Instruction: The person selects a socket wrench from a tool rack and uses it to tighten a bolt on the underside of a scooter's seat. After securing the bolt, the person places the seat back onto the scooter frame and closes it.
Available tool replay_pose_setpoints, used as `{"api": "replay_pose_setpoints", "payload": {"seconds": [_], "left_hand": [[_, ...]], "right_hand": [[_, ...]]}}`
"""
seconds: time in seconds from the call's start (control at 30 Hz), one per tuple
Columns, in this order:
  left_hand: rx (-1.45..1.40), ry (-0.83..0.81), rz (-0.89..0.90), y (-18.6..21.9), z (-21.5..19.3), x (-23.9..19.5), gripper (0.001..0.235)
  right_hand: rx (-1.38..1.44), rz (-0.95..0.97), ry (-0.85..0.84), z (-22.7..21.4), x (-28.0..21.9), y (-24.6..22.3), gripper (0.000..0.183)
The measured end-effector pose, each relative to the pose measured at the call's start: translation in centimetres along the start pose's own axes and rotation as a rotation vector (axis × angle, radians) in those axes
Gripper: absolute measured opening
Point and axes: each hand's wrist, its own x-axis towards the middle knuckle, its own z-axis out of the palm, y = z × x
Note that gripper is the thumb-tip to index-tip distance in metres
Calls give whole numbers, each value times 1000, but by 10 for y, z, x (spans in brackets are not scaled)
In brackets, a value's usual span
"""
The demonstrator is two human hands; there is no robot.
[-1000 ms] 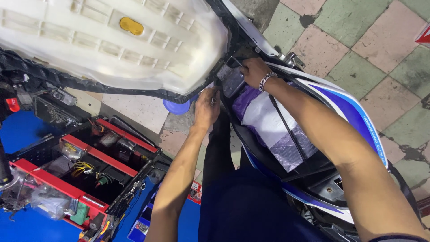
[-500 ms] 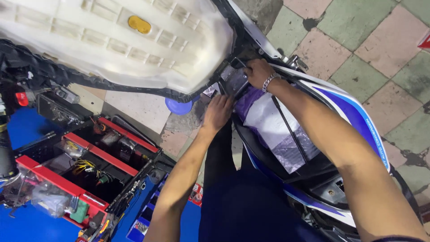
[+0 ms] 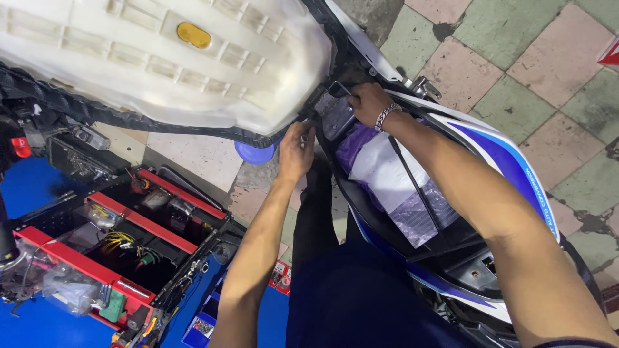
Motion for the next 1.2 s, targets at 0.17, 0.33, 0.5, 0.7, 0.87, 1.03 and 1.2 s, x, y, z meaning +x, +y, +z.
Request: {"api": "replay_pose_setpoints", "payload": {"seconds": [0.17,0.33,0.5,0.7,0.87,1.03,1.2], "left_hand": [[343,-129,197,-53,58,-35,20],[571,-274,438,-67,75,-57,43],[403,-121,319,-15,30,-47,28],[29,34,-70,12,-9,-10,13],[-27,-19,-121,10,-10,4,14],[56,-145,-14,-3,-3,10,10],[284,-286,205,-24,34,-19,13]], "right_hand": [[-11,-2,-9,-2,1,-3,29],[-62,12,-2,4,3,4,28],[-39,10,-5,0,4,-1,27],[-26,0,13,3,2,4,25],[-14,-30,29,-1,-1,-1,25],[-2,-30,33,2,2,5,25],[-8,-13,22,3,3,3,27]]}}
